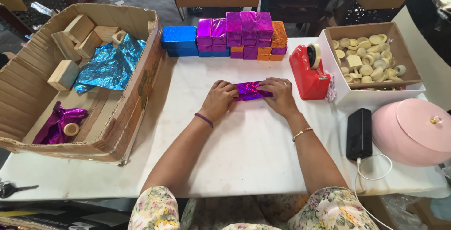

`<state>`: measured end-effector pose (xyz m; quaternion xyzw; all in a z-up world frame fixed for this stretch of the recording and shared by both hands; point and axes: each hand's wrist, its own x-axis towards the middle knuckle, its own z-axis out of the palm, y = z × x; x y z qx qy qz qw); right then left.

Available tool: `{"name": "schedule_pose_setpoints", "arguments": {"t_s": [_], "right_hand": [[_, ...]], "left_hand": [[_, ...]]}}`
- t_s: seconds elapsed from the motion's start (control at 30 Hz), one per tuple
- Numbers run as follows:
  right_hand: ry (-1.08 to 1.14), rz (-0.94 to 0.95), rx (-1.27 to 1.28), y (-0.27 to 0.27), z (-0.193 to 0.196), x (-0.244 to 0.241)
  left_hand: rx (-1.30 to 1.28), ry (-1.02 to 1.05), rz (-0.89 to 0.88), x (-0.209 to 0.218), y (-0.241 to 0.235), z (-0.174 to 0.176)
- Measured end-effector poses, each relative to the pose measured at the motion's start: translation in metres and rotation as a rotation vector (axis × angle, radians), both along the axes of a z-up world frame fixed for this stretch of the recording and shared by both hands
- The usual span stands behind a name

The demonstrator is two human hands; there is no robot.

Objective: The person wipes a small wooden block with a cloth, then wraps it in shiny purple foil paper. They fold the paper around the block and secure it with clear tape from a red dispenser. The wrapped gift is placed on a stack of similar items, and the person proceeds to wipe another wooden block.

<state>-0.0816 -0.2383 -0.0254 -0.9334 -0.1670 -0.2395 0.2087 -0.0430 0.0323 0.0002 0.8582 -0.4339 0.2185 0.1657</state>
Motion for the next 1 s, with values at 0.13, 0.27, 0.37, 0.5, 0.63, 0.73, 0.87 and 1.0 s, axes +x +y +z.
{"name": "schedule_pose_setpoints", "arguments": {"t_s": [0.13, 0.27, 0.37, 0.5, 0.63, 0.73, 0.87, 1.0], "right_hand": [[-0.010, 0.023, 0.019, 0.016, 0.021, -0.009], [0.005, -0.003, -0.034, 0.016, 0.015, -0.008], [0.018, 0.000, -0.039, 0.018, 0.020, -0.011], [0.026, -0.012, -0.033, 0.021, 0.022, -0.015], [0.046, -0.027, -0.004, 0.023, 0.025, -0.017], [0.027, -0.015, 0.008, 0.023, 0.026, -0.018], [0.039, 0.006, -0.004, 0.026, 0.034, -0.022], [0.052, -0.001, -0.025, 0.027, 0.034, -0.023]], "left_hand": [[-0.169, -0.114, -0.128, 0.003, 0.001, -0.007], [-0.074, -0.015, -0.088, 0.004, 0.001, -0.006], [-0.090, 0.023, -0.059, -0.002, 0.001, -0.002], [-0.148, 0.026, -0.050, -0.017, 0.000, 0.012], [-0.190, -0.051, -0.048, -0.009, -0.003, -0.008], [-0.199, -0.047, -0.044, -0.008, -0.003, -0.008], [-0.223, -0.009, -0.037, -0.014, -0.001, 0.000], [-0.241, -0.039, -0.030, -0.013, -0.003, -0.008]]}}
